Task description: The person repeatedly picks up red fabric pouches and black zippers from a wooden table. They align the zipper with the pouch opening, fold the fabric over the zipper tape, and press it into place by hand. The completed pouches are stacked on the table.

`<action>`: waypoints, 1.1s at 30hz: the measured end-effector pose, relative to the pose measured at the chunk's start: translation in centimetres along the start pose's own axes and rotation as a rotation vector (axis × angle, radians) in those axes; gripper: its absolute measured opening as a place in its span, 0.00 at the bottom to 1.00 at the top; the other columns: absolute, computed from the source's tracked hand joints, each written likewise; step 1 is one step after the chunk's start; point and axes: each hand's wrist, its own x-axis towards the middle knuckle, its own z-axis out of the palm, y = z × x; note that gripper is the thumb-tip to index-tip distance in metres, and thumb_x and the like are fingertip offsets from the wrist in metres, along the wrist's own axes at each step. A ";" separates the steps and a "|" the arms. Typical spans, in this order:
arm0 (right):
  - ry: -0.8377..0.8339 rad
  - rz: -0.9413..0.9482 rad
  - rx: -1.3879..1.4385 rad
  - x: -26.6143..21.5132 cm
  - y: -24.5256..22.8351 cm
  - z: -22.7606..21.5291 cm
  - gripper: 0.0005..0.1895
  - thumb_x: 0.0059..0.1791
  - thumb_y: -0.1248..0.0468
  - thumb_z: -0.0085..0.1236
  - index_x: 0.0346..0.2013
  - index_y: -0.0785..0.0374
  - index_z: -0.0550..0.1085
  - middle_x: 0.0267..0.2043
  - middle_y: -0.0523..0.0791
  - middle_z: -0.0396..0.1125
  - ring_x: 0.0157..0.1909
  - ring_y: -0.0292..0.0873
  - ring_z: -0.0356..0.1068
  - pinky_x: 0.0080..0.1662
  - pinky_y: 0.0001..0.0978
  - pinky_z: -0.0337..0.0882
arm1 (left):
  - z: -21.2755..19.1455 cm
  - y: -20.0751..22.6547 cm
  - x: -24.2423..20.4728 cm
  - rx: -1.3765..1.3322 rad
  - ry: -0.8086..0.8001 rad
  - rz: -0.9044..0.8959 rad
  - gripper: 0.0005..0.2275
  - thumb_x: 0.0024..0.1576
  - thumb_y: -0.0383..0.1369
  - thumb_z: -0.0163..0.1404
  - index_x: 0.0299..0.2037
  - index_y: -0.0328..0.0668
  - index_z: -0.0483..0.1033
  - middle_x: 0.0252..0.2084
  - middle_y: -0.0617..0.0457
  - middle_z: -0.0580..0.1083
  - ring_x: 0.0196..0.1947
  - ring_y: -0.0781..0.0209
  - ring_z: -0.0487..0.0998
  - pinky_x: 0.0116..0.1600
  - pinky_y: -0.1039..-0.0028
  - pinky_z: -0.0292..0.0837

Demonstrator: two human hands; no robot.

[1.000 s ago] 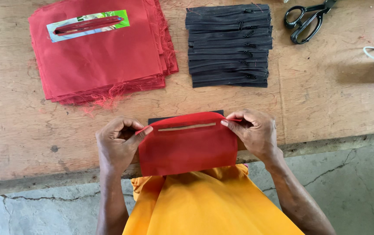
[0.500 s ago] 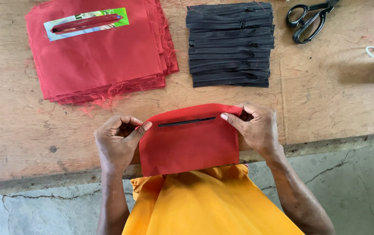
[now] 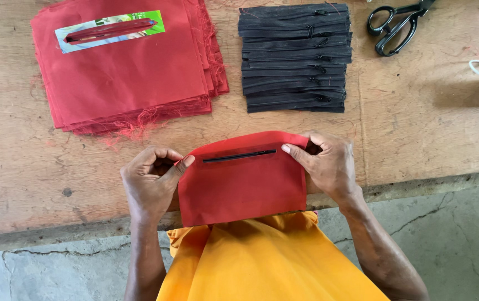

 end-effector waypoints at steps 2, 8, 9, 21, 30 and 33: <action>-0.001 0.004 -0.007 0.0 -0.2 0.0 0.10 0.46 0.60 0.70 0.33 0.63 0.81 0.22 0.41 0.74 0.22 0.29 0.67 0.25 0.25 0.67 | 0.1 0.1 0.0 0.001 0.004 0.005 0.08 0.52 0.25 0.66 0.32 0.34 0.79 0.29 0.58 0.77 0.28 0.75 0.75 0.35 0.84 0.73; -0.052 0.156 -0.172 0.4 -0.9 -0.2 0.14 0.45 0.58 0.73 0.27 0.65 0.78 0.19 0.43 0.71 0.21 0.34 0.65 0.27 0.31 0.67 | 0.3 0.1 0.0 -0.036 0.005 0.010 0.08 0.53 0.25 0.66 0.33 0.33 0.78 0.30 0.58 0.77 0.29 0.75 0.75 0.37 0.83 0.73; -0.036 0.121 -0.145 0.5 -1.0 0.0 0.14 0.44 0.58 0.73 0.30 0.65 0.77 0.22 0.42 0.70 0.23 0.33 0.65 0.28 0.30 0.68 | 0.3 0.1 0.0 -0.030 0.007 0.004 0.08 0.53 0.25 0.66 0.33 0.33 0.78 0.30 0.58 0.77 0.29 0.75 0.75 0.37 0.83 0.73; -0.026 0.014 -0.060 0.4 0.0 -0.2 0.16 0.47 0.61 0.69 0.41 0.61 0.70 0.29 0.38 0.65 0.26 0.32 0.63 0.29 0.25 0.70 | 0.6 0.1 0.3 -0.036 0.019 -0.017 0.08 0.54 0.24 0.65 0.35 0.35 0.76 0.30 0.58 0.77 0.30 0.75 0.75 0.37 0.82 0.75; 0.103 -0.474 -0.091 -0.7 0.7 0.7 0.05 0.52 0.65 0.65 0.37 0.61 0.76 0.35 0.41 0.65 0.31 0.32 0.61 0.29 0.22 0.66 | 0.5 0.0 0.3 0.006 0.014 -0.007 0.09 0.54 0.25 0.66 0.35 0.36 0.75 0.30 0.58 0.77 0.30 0.76 0.75 0.35 0.83 0.74; 0.005 -0.607 -0.047 -0.6 -1.0 2.0 0.04 0.51 0.67 0.65 0.40 0.60 0.79 0.38 0.39 0.68 0.38 0.34 0.67 0.37 0.25 0.72 | 0.6 0.0 0.3 0.010 0.015 -0.008 0.09 0.54 0.25 0.66 0.34 0.36 0.75 0.30 0.59 0.76 0.29 0.76 0.74 0.36 0.83 0.74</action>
